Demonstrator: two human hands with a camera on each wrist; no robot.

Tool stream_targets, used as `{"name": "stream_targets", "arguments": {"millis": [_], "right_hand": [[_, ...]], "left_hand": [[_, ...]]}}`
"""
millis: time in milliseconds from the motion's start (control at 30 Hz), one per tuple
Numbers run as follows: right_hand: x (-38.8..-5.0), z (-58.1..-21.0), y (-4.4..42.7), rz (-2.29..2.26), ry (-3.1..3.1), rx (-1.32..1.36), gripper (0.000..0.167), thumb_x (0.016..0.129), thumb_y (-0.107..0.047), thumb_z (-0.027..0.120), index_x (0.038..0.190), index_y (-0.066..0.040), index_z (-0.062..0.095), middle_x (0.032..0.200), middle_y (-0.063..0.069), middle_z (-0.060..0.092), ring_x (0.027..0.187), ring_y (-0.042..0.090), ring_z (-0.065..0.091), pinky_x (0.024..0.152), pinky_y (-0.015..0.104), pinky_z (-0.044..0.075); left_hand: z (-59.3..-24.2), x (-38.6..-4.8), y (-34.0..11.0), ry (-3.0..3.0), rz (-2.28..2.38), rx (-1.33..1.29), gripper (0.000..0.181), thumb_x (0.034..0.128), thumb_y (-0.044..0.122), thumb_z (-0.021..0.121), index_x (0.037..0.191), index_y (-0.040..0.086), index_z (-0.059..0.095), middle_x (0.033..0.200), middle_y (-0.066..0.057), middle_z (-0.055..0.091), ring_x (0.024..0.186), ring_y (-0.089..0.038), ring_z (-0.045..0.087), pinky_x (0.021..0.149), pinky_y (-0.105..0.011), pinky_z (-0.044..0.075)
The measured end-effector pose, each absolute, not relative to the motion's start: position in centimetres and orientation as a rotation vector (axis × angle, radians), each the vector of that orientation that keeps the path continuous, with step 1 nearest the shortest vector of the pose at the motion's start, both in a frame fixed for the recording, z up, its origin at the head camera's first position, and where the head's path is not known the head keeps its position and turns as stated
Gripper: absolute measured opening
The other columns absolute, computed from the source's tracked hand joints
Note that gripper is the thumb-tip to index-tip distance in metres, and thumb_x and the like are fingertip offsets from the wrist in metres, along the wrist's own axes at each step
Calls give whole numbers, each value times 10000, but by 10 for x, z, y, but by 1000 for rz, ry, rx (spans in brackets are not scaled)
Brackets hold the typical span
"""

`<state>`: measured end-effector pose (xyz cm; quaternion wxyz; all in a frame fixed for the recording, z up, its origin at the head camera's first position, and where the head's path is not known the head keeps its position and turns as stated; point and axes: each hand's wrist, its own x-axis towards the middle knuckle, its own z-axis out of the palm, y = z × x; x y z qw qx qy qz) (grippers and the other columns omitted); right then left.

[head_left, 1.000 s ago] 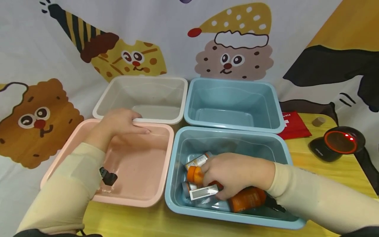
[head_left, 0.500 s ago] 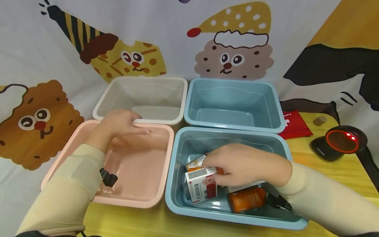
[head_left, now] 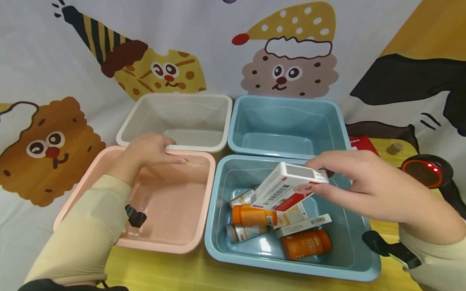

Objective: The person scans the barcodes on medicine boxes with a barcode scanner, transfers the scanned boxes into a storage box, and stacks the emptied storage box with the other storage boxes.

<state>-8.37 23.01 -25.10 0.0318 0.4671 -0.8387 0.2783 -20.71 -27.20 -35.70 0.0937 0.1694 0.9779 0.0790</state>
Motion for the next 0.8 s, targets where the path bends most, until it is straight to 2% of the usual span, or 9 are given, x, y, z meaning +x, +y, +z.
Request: {"name": "stream_targets", "arguments": {"millis": [33, 133, 267, 333, 367, 433, 633, 800], "right_hand": [[-81, -249, 237, 832, -2603, 1368, 520, 833, -45, 872, 1261, -285, 697, 1154, -154, 726, 891, 37, 675, 686, 187, 565], [-72, -248, 256, 767, -2654, 1136, 549, 793, -23, 899, 1252, -269, 729, 1109, -123, 740, 777, 23, 624, 572, 151, 487], [-62, -254, 278, 771, -2704, 862, 564, 800, 25, 891, 1262, -262, 741, 1096, -107, 749, 782, 20, 614, 621, 104, 477], [-60, -260, 285, 835, -2699, 775, 553, 829, 61, 860, 1273, -244, 733, 1118, -100, 744, 827, 30, 645, 708, 105, 515], [-59, -264, 289, 882, -2685, 743, 538, 844, 82, 837, 1277, -220, 733, 1135, -93, 744, 867, 44, 655, 747, 122, 534], [-58, -273, 295, 975, -2655, 695, 500, 880, 117, 785, 1285, -171, 725, 1160, -81, 736, 863, 50, 666, 739, 133, 544], [-60, -296, 313, 1213, -2541, 632, 399, 955, 211, 599, 1281, 3, 693, 1158, -43, 714, 896, 69, 643, 781, 111, 516], [-65, -316, 325, 1728, -2187, 741, 349, 953, 283, 464, 1267, 224, 606, 1208, 116, 727, 958, 166, 682, 854, 164, 547]], "left_hand": [[-357, -208, -272, 2900, 234, 501, 714, 780, 901, 672, 1013, 232, 762, 911, 48, 720, 840, -217, 638, 783, -495, 513], [-358, -209, -271, 2889, 249, 490, 738, 769, 914, 665, 1034, 232, 764, 917, 46, 719, 850, -223, 633, 788, -493, 508], [-358, -210, -270, 2889, 248, 489, 749, 762, 915, 670, 1041, 227, 765, 913, 40, 719, 845, -227, 632, 786, -492, 506], [-359, -209, -271, 2894, 234, 488, 746, 758, 912, 679, 1031, 224, 767, 909, 39, 722, 840, -225, 636, 780, -492, 508], [-359, -209, -272, 2898, 226, 486, 745, 756, 912, 682, 1028, 224, 767, 906, 39, 722, 837, -225, 638, 779, -492, 509], [-359, -208, -273, 2900, 220, 481, 751, 752, 915, 682, 1028, 223, 767, 906, 40, 723, 837, -226, 639, 777, -494, 510], [-357, -207, -272, 2891, 243, 464, 755, 756, 919, 671, 1041, 227, 770, 900, 42, 715, 835, -230, 627, 774, -491, 507], [-356, -207, -270, 2894, 233, 468, 736, 761, 910, 678, 1036, 233, 771, 905, 43, 718, 840, -230, 628, 774, -491, 508]]}}
